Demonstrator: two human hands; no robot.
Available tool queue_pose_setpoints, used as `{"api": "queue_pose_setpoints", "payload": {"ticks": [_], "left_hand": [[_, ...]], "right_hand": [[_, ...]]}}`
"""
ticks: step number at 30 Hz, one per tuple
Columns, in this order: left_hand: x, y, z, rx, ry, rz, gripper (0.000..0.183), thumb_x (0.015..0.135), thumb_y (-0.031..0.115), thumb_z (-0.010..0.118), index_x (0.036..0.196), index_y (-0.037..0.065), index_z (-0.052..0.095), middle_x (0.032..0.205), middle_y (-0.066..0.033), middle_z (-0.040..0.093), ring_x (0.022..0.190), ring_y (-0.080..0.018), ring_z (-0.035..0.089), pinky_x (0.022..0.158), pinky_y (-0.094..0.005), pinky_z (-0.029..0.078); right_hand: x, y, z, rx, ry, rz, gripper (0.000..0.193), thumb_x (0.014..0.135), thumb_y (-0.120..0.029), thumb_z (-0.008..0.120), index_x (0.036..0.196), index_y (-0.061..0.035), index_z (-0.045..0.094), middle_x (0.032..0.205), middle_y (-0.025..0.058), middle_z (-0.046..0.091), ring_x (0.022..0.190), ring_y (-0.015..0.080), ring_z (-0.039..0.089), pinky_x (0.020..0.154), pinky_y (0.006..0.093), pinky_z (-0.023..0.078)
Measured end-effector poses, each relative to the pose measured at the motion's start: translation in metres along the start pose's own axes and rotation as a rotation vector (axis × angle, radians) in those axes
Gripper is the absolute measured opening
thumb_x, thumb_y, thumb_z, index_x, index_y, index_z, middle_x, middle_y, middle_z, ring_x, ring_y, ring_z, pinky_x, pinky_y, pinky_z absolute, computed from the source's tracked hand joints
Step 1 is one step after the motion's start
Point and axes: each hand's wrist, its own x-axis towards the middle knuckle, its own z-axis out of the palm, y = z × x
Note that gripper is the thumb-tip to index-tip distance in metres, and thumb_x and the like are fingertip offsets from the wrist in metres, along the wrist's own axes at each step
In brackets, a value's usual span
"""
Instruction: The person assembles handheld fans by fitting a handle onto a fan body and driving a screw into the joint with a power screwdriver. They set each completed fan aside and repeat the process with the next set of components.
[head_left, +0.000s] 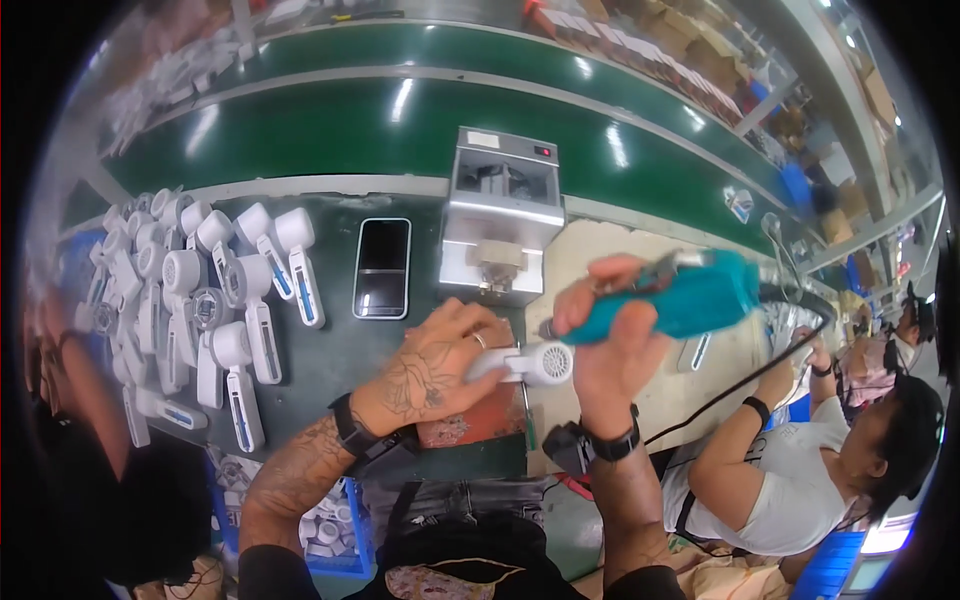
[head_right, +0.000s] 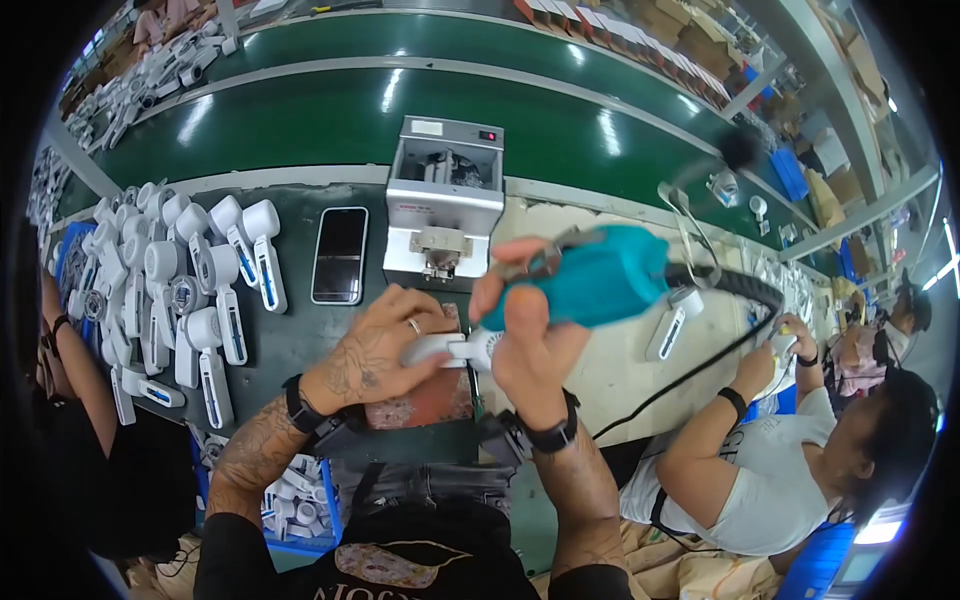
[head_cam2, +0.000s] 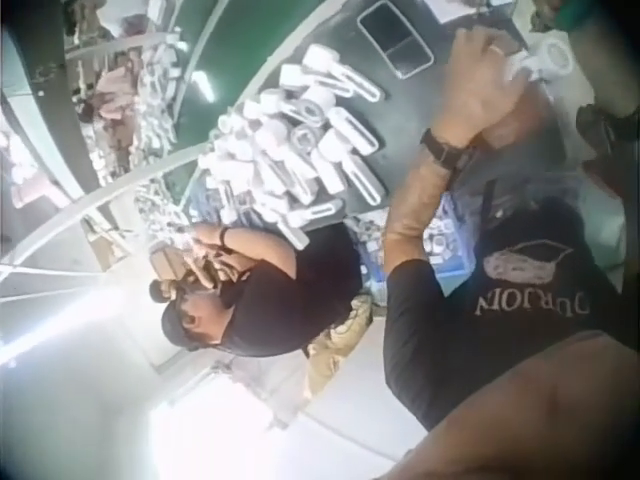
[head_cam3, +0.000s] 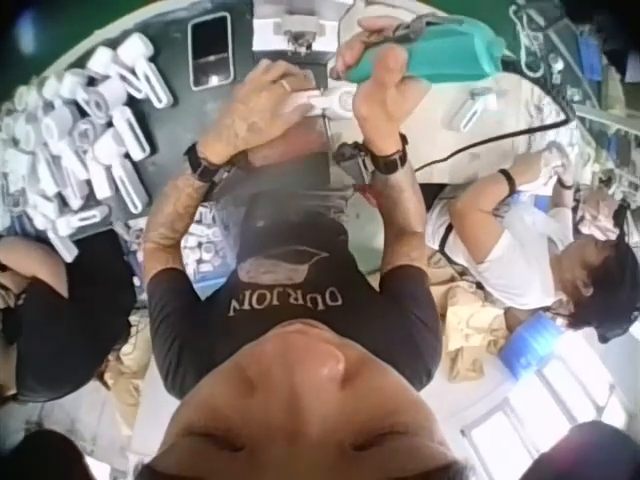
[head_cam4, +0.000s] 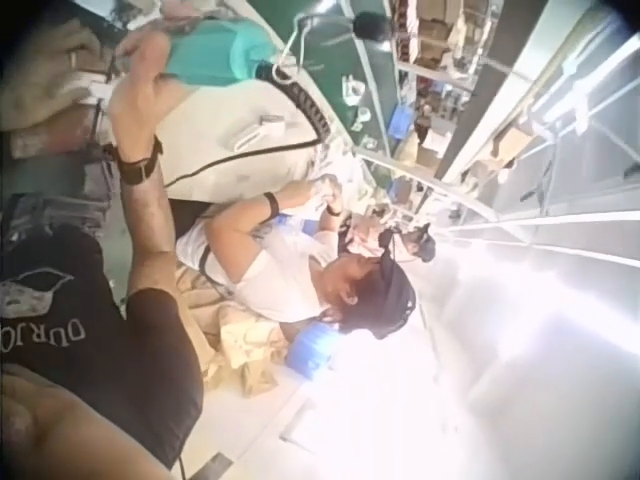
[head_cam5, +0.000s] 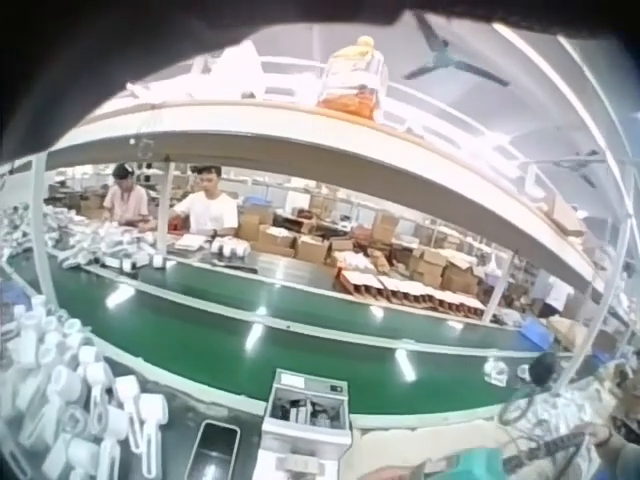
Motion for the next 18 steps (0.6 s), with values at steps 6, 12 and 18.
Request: {"api": "queue_pose_setpoints", "payload": {"ticks": [6, 12, 18], "left_hand": [[-0.012, -0.007, 0.000, 0.055, -0.031, 0.020, 0.044, 0.082, 0.036, 0.071, 0.114, 0.007, 0.065, 0.105, -0.0083, 0.060, 0.099, -0.0268, 0.055, 0.090, -0.0416, 0.045], [-0.012, -0.012, 0.001, 0.019, 0.000, 0.040, 0.049, 0.083, 0.032, 0.069, 0.122, 0.003, 0.060, 0.106, -0.0115, 0.059, 0.100, -0.0290, 0.054, 0.091, -0.0430, 0.044], [-0.012, -0.017, 0.003, 0.014, -0.002, 0.041, 0.048, 0.084, 0.032, 0.069, 0.121, 0.003, 0.060, 0.105, -0.0123, 0.060, 0.100, -0.0298, 0.055, 0.091, -0.0428, 0.044]], "right_hand": [[0.035, 0.042, 0.026, -0.066, -0.106, -0.077, 0.049, 0.096, -0.048, 0.059, 0.104, 0.0005, 0.054, 0.071, 0.0069, 0.056, 0.062, 0.0163, 0.056, 0.056, 0.0286, 0.045], [0.040, 0.064, 0.034, -0.045, -0.123, -0.008, 0.039, 0.099, -0.039, 0.058, 0.101, 0.0000, 0.053, 0.071, 0.0066, 0.056, 0.061, 0.0158, 0.055, 0.057, 0.0285, 0.045], [0.026, 0.054, 0.031, -0.117, -0.148, 0.092, 0.043, 0.098, -0.041, 0.058, 0.100, 0.0019, 0.053, 0.069, 0.0075, 0.055, 0.059, 0.0161, 0.055, 0.056, 0.0293, 0.045]]}}
